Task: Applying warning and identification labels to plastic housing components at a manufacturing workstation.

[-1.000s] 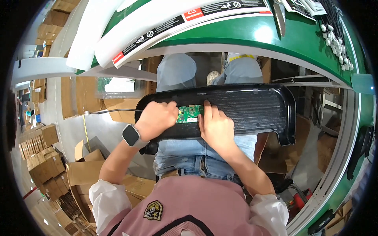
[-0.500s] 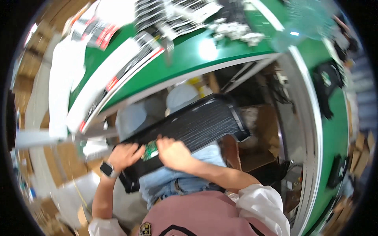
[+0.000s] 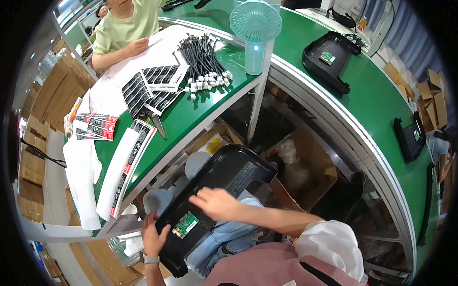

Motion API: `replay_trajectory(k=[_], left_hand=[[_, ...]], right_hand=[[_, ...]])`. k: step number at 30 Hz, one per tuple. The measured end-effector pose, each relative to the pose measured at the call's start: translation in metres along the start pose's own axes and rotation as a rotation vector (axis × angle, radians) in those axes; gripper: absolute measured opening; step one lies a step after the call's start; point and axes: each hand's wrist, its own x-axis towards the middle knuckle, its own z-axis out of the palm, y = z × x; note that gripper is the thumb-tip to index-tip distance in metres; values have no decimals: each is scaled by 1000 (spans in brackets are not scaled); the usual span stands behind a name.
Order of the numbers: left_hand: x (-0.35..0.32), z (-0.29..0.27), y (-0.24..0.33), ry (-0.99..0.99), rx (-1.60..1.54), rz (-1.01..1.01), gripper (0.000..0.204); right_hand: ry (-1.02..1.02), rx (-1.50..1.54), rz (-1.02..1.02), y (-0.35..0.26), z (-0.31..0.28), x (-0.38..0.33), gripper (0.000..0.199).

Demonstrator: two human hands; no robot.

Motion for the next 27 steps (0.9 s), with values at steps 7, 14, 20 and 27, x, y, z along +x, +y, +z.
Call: replay_trajectory(k=[7, 14, 20, 27], left_hand=[[-36, 39, -25, 202, 38, -145, 20], [-62, -3, 34, 338, -11, -35, 28], [3, -58, 119, 279, 25, 374, 33], [28, -88, 214, 678, -246, 1019, 15]], right_hand=[[-37, -567, 156, 85, -71, 30, 47], [-145, 474, 430, 84, -158, -66, 45], [442, 378, 764, 24, -252, -207, 42], [1641, 157, 833, -18, -369, -440, 36]])
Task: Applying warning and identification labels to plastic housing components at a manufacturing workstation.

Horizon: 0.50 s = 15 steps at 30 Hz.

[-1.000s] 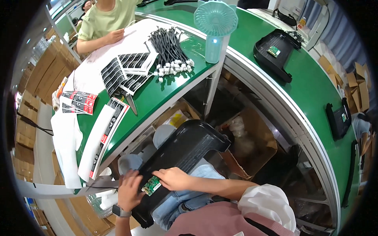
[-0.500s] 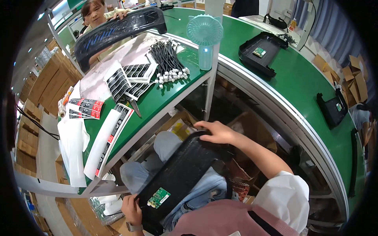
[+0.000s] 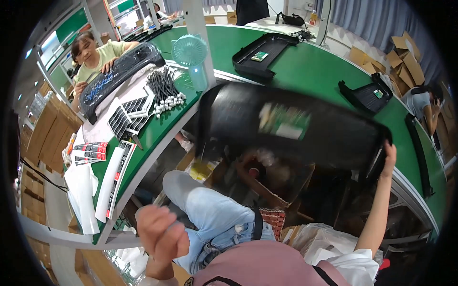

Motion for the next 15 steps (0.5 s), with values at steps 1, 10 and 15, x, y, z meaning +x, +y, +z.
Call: replay_trajectory(k=[1, 10, 15], left_hand=[[8, 20, -6, 66, -127, -77, 14], [120, 202, -117, -106, -1121, -1058, 31], [178, 289, -165, -78, -1361, -1408, 57]], right_hand=[[8, 157, 49, -1, -17, 11, 36], [126, 479, 101, 13, 93, 88, 30], [433, 235, -148, 20, 148, 113, 19]])
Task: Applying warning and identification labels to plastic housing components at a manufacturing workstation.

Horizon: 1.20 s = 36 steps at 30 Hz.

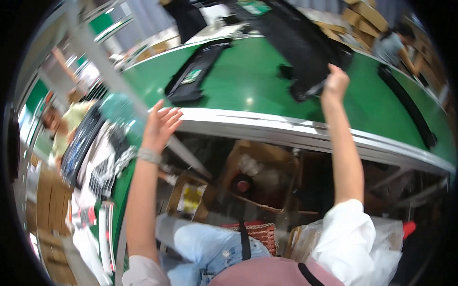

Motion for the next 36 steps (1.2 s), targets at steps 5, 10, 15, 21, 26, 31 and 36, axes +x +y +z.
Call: replay_trajectory(k=[5, 10, 15, 21, 26, 31, 36], left_hand=[[105, -10, 1, 246, 387, 61, 77], [180, -39, 2, 211, 477, -46, 42], [182, -38, 16, 109, 533, -205, 20], [140, -12, 28, 55, -23, 27, 7], [73, -12, 19, 69, -169, 169, 4], [-8, -8, 1, -58, -350, 183, 25], [-86, -26, -21, 195, -317, 160, 38]], right_hand=[[-28, -38, -146, 5, 7, -18, 24], [-145, 342, 233, -17, 18, -37, 20], [-102, 360, 367, -29, 16, -49, 23], [-305, 438, 464, -34, 8, -45, 33], [-245, 477, 420, -36, 5, -41, 31], [-26, 451, 374, -19, 1, -12, 27], [1, 342, 214, -22, -17, 45, 23]])
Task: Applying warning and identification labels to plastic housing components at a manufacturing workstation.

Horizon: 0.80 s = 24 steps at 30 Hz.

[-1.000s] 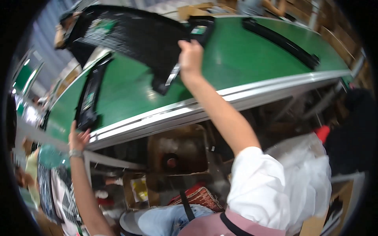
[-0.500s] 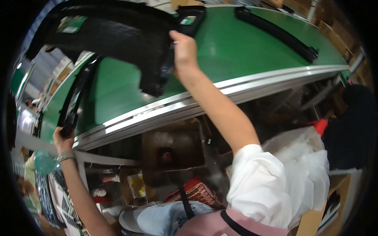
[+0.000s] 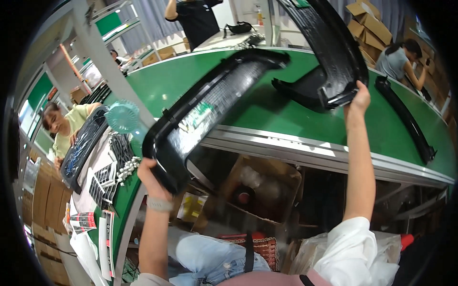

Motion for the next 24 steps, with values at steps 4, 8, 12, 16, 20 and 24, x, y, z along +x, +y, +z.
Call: replay_trajectory(k=[4, 8, 12, 16, 20, 24], left_hand=[[-61, -66, 1, 239, 111, 70, 35], [-126, -144, 17, 235, -28, 41, 49], [-188, -202, 26, 222, 90, 310, 66], [-236, -244, 15, 298, 15, 272, 68], [-266, -283, 4, 430, -87, 219, 77], [-290, -317, -8, 503, -80, 245, 82]], right_hand=[[-34, -131, 4, -25, -5, 45, 22], [-155, -284, 139, -30, 9, 68, 21], [-244, -564, -59, 29, 63, 47, 28], [-455, -578, 182, 118, 138, -3, 35], [-573, -529, 638, 201, 196, -44, 50], [-743, -1419, -842, 233, 216, -80, 49]])
